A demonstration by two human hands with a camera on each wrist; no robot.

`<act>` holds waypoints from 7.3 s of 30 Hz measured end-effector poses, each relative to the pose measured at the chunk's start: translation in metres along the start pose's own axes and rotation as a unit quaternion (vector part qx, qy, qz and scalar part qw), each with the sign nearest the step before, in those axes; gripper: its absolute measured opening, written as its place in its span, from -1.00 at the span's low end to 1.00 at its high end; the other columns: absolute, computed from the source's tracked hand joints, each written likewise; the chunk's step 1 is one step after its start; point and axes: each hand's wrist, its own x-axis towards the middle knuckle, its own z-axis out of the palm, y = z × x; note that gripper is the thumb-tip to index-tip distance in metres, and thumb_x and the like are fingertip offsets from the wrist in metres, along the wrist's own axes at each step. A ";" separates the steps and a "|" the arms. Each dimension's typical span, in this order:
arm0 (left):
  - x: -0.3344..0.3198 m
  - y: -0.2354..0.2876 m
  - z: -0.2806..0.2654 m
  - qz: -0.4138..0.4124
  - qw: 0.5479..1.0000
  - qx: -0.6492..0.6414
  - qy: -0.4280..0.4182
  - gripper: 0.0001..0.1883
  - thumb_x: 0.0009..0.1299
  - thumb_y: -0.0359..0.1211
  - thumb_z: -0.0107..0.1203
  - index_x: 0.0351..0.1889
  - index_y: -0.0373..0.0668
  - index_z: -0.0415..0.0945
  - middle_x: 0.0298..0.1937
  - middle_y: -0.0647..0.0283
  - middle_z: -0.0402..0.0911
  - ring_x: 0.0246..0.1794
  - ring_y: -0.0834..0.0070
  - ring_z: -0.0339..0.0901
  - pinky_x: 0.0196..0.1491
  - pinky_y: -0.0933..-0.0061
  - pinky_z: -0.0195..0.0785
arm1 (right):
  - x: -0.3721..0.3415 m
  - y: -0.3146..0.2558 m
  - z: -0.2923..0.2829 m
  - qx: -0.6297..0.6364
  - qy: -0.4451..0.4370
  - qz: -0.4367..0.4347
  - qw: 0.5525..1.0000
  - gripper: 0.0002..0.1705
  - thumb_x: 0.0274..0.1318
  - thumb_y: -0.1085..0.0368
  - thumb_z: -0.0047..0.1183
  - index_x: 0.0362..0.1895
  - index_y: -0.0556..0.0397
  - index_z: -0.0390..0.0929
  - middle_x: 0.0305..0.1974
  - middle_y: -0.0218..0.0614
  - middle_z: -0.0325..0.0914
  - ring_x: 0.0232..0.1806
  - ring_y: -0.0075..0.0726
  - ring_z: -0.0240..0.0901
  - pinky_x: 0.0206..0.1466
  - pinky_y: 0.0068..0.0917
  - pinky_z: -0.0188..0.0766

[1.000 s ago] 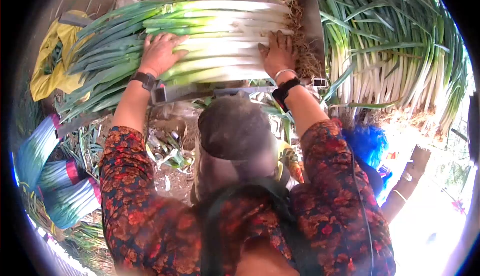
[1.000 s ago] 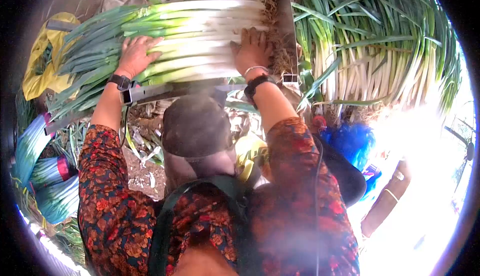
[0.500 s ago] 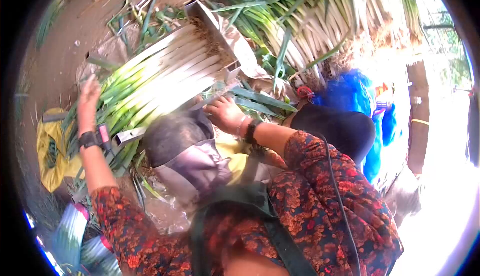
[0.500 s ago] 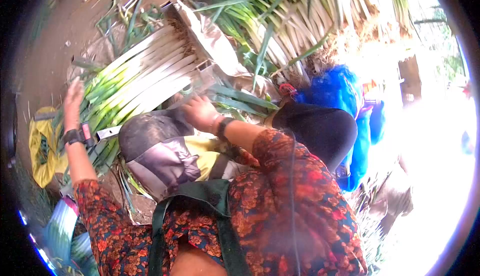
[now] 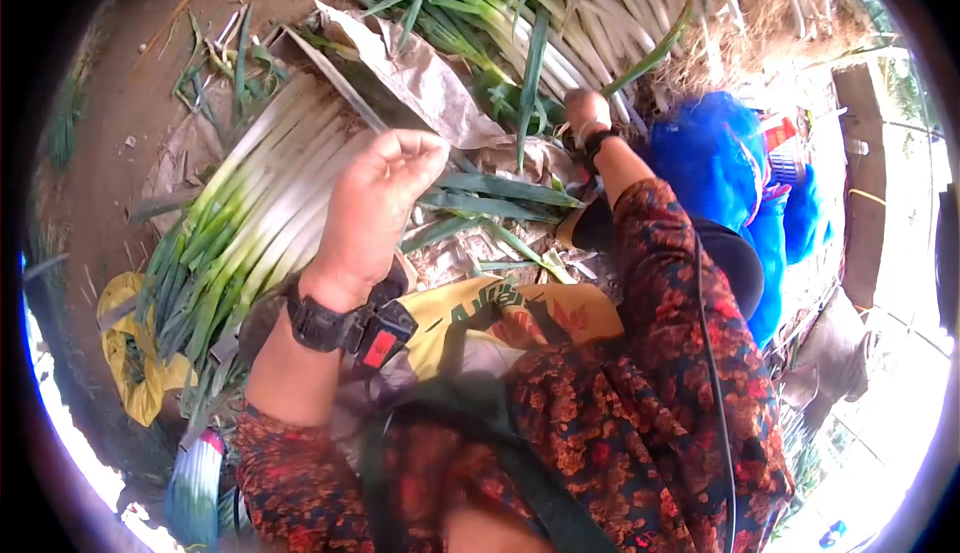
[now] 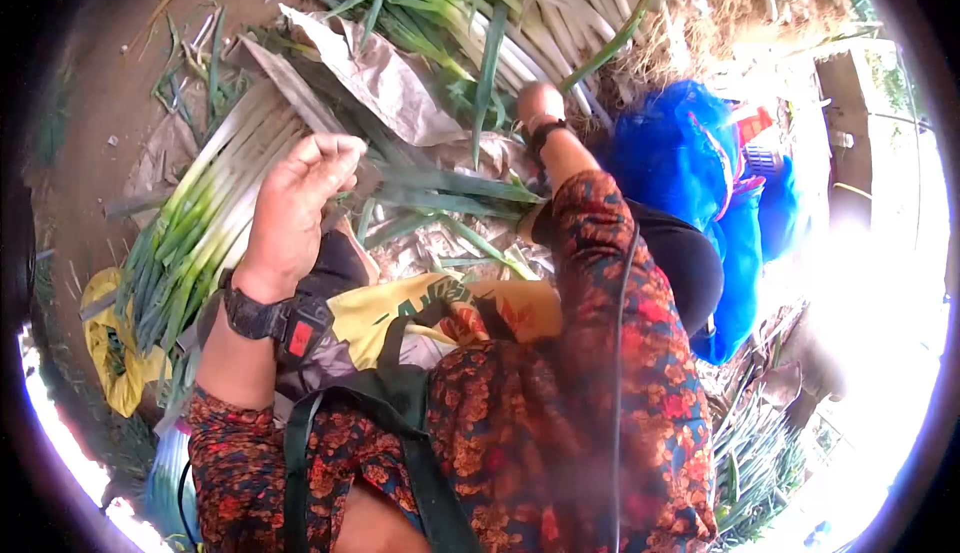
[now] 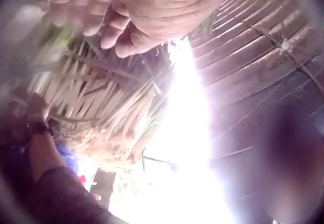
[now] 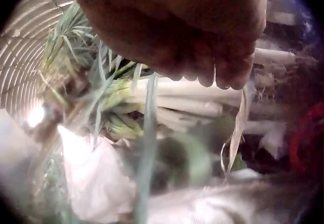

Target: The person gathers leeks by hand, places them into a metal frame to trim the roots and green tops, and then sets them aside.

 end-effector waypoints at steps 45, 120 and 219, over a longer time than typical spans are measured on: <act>0.027 0.027 0.011 0.111 0.899 -0.420 -0.045 -0.69 0.31 -0.37 0.20 -0.07 -0.30 0.43 -0.27 0.12 0.57 -0.24 0.26 0.58 -0.11 0.17 0.52 | -0.391 -0.068 -0.311 0.504 -0.146 -0.091 0.846 -0.43 -0.05 0.27 0.28 0.02 0.12 0.29 -0.21 -0.32 0.39 -0.24 -0.48 0.31 -0.16 -0.43 0.37; 0.039 0.009 -0.002 0.047 0.990 0.102 0.090 -0.87 0.39 -0.42 0.13 -0.13 -0.16 0.52 -0.27 0.40 0.50 -0.26 0.71 0.44 -0.16 0.66 0.34 | 0.060 -0.006 -0.040 0.228 -0.021 0.172 0.958 -0.50 0.01 0.22 0.08 0.04 0.12 0.29 0.03 0.08 0.43 0.04 0.18 0.47 0.06 -0.09 0.48; 0.032 0.005 -0.007 -0.018 0.998 0.046 0.033 -0.83 0.45 -0.38 0.05 -0.08 -0.22 0.53 -0.03 0.34 0.54 -0.01 0.64 0.43 0.11 0.55 0.26 | 0.082 -0.049 0.004 0.248 -0.104 0.066 0.961 -0.36 -0.04 -0.07 0.13 0.07 0.08 0.47 -0.02 0.01 0.56 0.03 0.04 0.52 0.09 -0.16 0.44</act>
